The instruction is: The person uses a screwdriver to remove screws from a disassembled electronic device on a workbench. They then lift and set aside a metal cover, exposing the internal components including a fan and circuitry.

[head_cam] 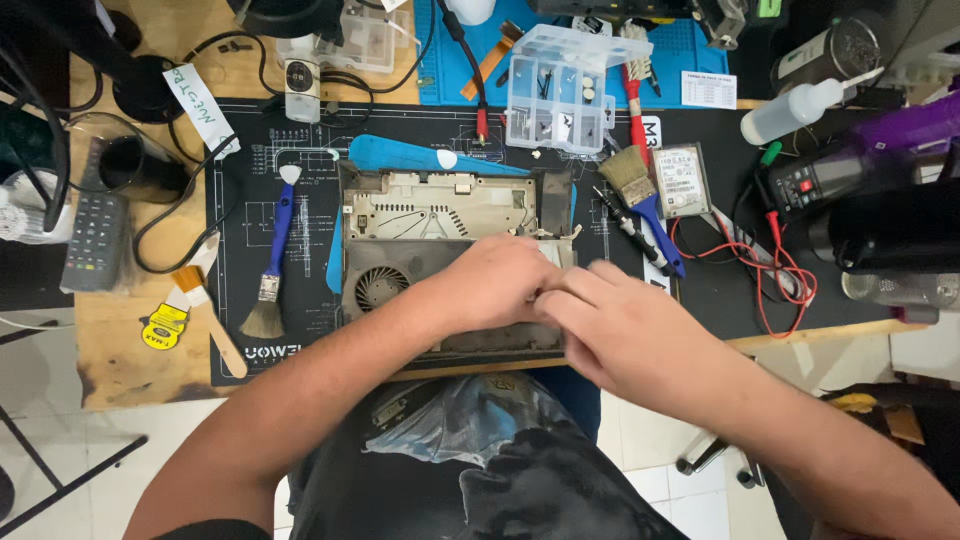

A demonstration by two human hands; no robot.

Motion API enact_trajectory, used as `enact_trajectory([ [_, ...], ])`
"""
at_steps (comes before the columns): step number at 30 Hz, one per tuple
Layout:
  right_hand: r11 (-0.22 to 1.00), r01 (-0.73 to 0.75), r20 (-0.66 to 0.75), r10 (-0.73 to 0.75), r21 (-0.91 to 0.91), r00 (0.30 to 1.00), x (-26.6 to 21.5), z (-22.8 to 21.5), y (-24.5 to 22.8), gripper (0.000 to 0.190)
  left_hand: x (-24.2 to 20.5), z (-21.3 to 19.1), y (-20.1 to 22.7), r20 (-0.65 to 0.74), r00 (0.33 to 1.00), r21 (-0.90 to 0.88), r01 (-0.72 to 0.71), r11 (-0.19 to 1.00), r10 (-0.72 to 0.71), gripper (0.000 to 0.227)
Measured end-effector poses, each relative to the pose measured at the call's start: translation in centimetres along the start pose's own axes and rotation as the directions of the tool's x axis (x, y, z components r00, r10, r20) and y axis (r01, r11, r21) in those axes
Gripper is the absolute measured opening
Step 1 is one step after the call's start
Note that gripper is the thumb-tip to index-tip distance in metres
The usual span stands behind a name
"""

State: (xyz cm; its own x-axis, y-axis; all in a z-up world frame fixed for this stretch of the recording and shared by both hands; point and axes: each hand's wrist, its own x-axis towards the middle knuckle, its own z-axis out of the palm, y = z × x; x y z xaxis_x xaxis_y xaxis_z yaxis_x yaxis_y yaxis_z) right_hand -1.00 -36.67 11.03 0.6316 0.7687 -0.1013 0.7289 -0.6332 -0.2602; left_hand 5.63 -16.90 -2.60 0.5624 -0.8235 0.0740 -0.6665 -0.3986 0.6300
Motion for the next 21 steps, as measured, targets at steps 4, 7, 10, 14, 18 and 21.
enact_trajectory([
  [4, 0.997, -0.032, -0.067, 0.027, -0.075, 0.997, -0.3, 0.5, -0.1, 0.052, -0.2, 0.1, -0.3, 0.111, 0.994, -0.051, 0.005, 0.999, 0.001, 0.026],
  [7, 0.898, -0.156, -0.068, 0.141, -0.412, 0.988, -0.9, 1.8, 0.1, 0.064, 0.2, 0.2, -0.4, 0.079, 0.997, -0.047, 0.006, 0.999, -0.002, 0.009],
  [10, 0.956, -0.088, -0.202, 0.031, -0.279, 0.979, -0.2, 0.8, -0.2, 0.019, 0.3, 1.3, -0.9, -0.035, 0.998, 0.024, -0.042, 0.999, 0.043, 0.039],
  [14, 0.995, -0.021, -0.106, 0.011, -0.096, 0.994, -0.4, 0.7, -0.1, 0.035, 0.5, 1.1, -0.5, 0.078, 0.996, 0.019, 0.038, 0.999, -0.04, 0.035],
  [18, 0.984, -0.038, -0.192, 0.004, -0.175, 0.981, -0.2, 1.4, 0.0, 0.019, 0.3, 0.5, 0.1, -0.035, 0.999, 0.051, -0.014, 0.999, 0.016, 0.027],
  [21, 0.996, 0.043, -0.14, -0.033, 0.072, 0.99, -0.1, 0.4, 0.4, 0.072, -0.3, 1.3, -0.6, 0.122, 0.991, -0.062, 0.066, 0.996, -0.058, 0.041],
])
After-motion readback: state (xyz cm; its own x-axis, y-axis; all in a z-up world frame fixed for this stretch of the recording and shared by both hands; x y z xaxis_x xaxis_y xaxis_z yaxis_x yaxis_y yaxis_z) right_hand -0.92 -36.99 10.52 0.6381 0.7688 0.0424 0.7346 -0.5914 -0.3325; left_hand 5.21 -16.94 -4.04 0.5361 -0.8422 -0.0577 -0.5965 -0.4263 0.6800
